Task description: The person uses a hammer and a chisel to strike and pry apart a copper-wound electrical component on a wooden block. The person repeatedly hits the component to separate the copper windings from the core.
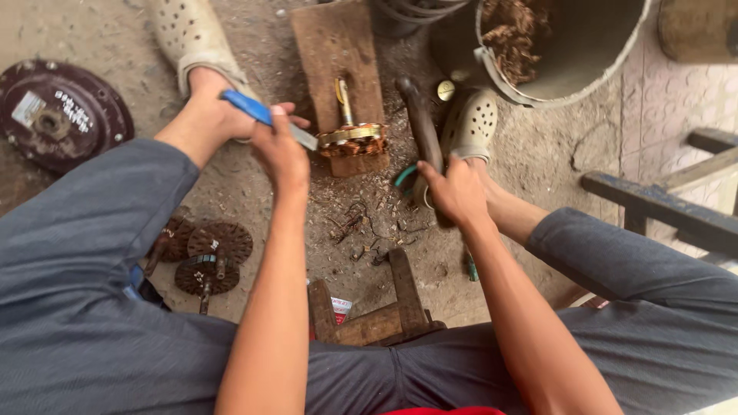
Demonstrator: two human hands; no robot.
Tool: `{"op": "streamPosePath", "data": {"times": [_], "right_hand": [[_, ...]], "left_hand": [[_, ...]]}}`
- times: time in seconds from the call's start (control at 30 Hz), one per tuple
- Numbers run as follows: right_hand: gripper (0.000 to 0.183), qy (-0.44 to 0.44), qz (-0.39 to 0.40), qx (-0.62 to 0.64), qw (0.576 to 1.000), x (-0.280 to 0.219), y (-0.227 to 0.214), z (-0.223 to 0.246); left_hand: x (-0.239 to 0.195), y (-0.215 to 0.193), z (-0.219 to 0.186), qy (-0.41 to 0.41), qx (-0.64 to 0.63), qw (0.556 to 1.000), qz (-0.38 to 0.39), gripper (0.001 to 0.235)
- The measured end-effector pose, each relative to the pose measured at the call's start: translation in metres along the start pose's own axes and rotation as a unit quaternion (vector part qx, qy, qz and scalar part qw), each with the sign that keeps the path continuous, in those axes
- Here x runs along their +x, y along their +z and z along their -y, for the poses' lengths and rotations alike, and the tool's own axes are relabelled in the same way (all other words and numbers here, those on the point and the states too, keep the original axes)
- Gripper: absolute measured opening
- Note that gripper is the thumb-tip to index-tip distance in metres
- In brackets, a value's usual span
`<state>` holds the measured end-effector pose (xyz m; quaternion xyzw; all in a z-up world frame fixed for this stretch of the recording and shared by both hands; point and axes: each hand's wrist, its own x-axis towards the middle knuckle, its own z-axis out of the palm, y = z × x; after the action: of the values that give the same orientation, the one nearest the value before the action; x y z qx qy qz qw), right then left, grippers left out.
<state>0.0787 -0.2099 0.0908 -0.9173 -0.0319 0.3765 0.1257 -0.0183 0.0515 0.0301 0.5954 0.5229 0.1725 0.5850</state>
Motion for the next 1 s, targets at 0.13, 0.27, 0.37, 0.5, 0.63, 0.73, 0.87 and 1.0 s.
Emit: {"op": "streamPosePath", "data": {"times": [0.13,0.27,0.37,0.5,0.63,0.73,0.87,1.0], "right_hand": [[0.063,-0.174,-0.13,-0.111,0.97,0.015,0.025,-0.02],[0.062,0.03,0.071,0.192,0.978,-0.002,0.004,-0.009],[0.068,0.092,0.185,0.392,0.897,-0.014,-0.028,0.018],[0.056,0.059,0.281,0.248,0.925,-0.026,-0.063,0.058],[0.045,0.068,0.281,0.154,0.945,-0.041,-0.088,0.076],[0.04,0.11,0.178,0.04,0.977,-0.048,-0.1,0.08],[0.039,-0.127,0.123,-0.001,0.984,-0.043,-0.101,0.092],[0.037,-0.089,0.152,-0.065,0.982,-0.022,-0.086,0.114]], "left_hand": [[-0.025,-0.011,-0.029,0.049,0.16,0.98,0.107,0.027],[-0.048,-0.01,-0.044,0.359,0.409,0.817,0.191,0.019],[-0.08,0.004,-0.042,0.479,0.465,0.698,0.26,0.013],[-0.107,0.018,-0.039,0.53,0.45,0.657,0.293,0.014],[-0.105,0.014,-0.043,0.52,0.203,0.799,0.223,0.028],[-0.074,0.006,-0.041,0.416,0.113,0.879,0.203,0.022],[-0.019,0.007,-0.029,0.224,0.104,0.967,0.055,0.02],[0.004,0.026,-0.013,0.107,0.088,0.983,0.123,0.017]]}}
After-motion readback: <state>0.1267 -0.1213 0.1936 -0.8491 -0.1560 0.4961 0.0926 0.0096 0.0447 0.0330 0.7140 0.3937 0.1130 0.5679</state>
